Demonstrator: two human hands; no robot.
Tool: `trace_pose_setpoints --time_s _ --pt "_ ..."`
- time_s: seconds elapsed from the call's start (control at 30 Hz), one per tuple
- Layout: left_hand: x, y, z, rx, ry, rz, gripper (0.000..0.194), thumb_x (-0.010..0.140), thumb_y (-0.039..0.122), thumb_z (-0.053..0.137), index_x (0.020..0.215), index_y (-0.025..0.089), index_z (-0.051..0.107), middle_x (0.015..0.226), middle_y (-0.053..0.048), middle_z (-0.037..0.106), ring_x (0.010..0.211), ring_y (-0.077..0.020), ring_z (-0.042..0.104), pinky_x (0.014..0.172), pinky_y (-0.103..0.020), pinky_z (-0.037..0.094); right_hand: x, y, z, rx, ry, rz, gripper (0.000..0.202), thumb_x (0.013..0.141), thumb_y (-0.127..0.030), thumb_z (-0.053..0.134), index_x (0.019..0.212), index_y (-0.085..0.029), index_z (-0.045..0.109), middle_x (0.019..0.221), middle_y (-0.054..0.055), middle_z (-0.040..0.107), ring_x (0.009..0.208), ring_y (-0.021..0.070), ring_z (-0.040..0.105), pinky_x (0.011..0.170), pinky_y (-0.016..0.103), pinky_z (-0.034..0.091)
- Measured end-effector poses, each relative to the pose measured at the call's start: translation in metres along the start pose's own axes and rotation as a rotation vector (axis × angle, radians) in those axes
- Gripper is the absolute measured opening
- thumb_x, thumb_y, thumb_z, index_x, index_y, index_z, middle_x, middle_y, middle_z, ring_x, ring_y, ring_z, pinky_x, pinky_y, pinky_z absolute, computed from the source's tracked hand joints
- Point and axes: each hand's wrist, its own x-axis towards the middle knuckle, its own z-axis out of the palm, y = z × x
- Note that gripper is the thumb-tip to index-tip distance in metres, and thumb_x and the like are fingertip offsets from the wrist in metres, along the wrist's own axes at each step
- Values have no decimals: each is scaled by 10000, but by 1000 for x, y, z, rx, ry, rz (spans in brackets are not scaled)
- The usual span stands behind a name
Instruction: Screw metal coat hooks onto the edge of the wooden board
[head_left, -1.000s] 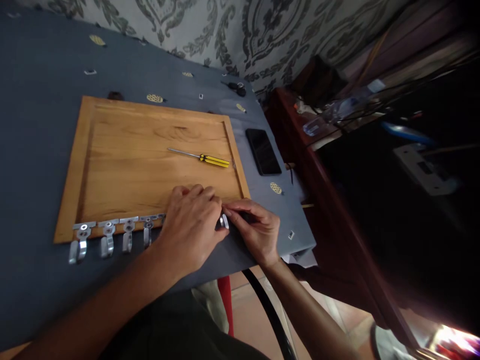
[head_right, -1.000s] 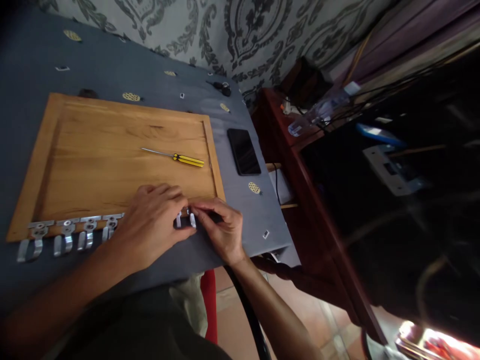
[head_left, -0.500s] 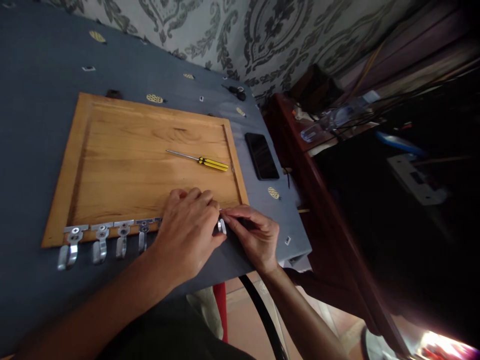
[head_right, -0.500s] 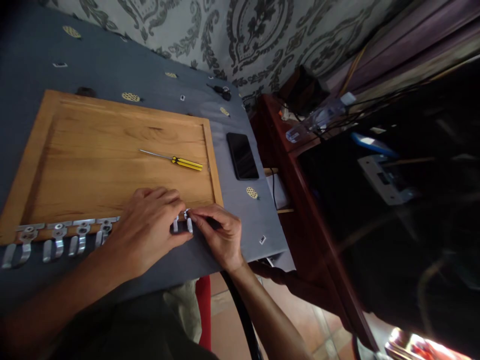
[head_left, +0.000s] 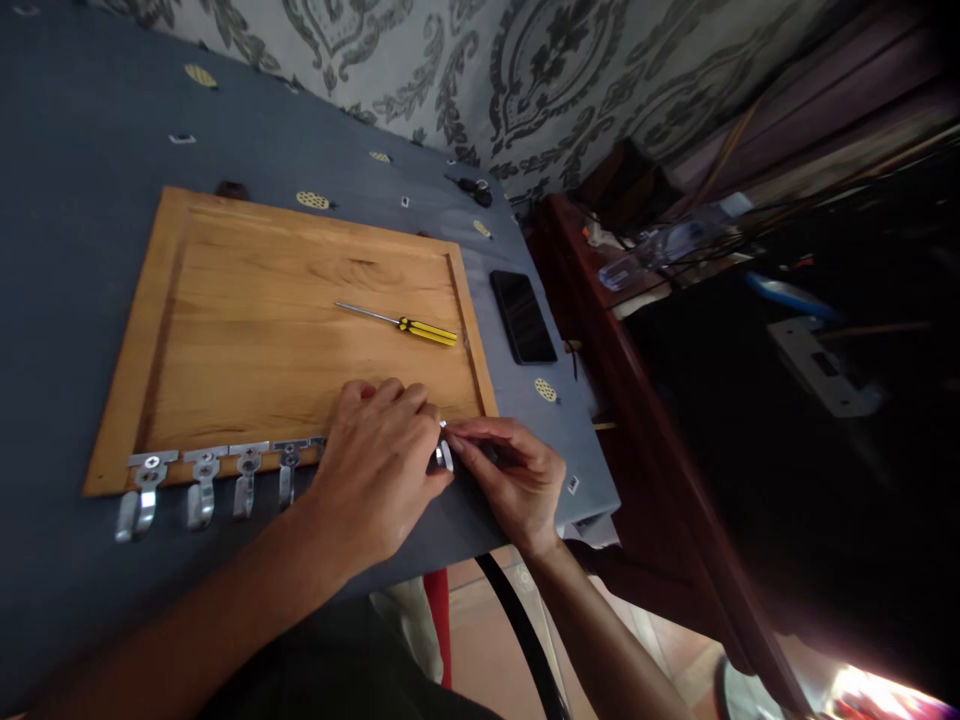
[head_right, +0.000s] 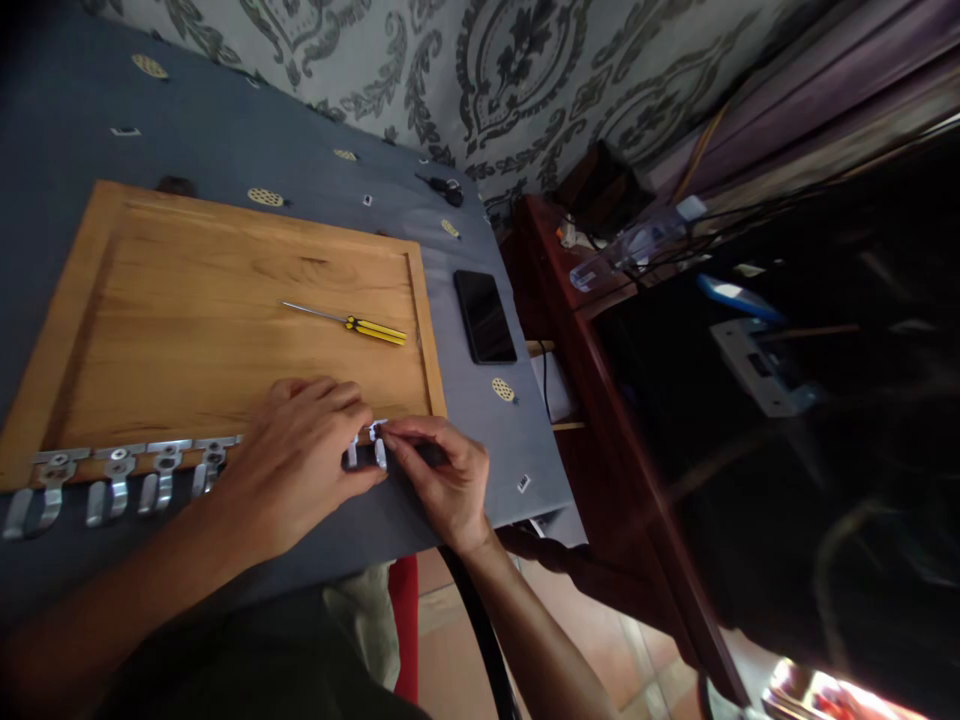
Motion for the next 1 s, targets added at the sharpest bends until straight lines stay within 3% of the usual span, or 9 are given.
trace_pose_setpoints --time_s 0.5,0.8,1.0 --pt "1 -4 3 -14 -27 -1 191 882 365 717 871 205 614 932 -63 649 965 -295 607 818 -470 401 -2 -1 -1 -97 -56 -79 179 873 -164 753 957 -318 791 894 -25 828 819 177 782 776 357 655" --pt "1 -1 -1 -17 -30 -3 177 884 346 712 880 202 609 938 -59 642 979 -305 607 832 -480 392 -2 -2 -9 -125 -149 -138 254 895 -104 718 1022 -317 773 956 -31 823 872 161 779 819 334 644" --pt "1 -4 2 -26 -43 0 171 879 351 717 887 206 627 925 -59 639 971 -296 604 826 -463 392 -4 1 -8 -132 -109 -145 222 887 -111 728 1002 -297 766 930 -20 818 862 169 779 808 333 648"
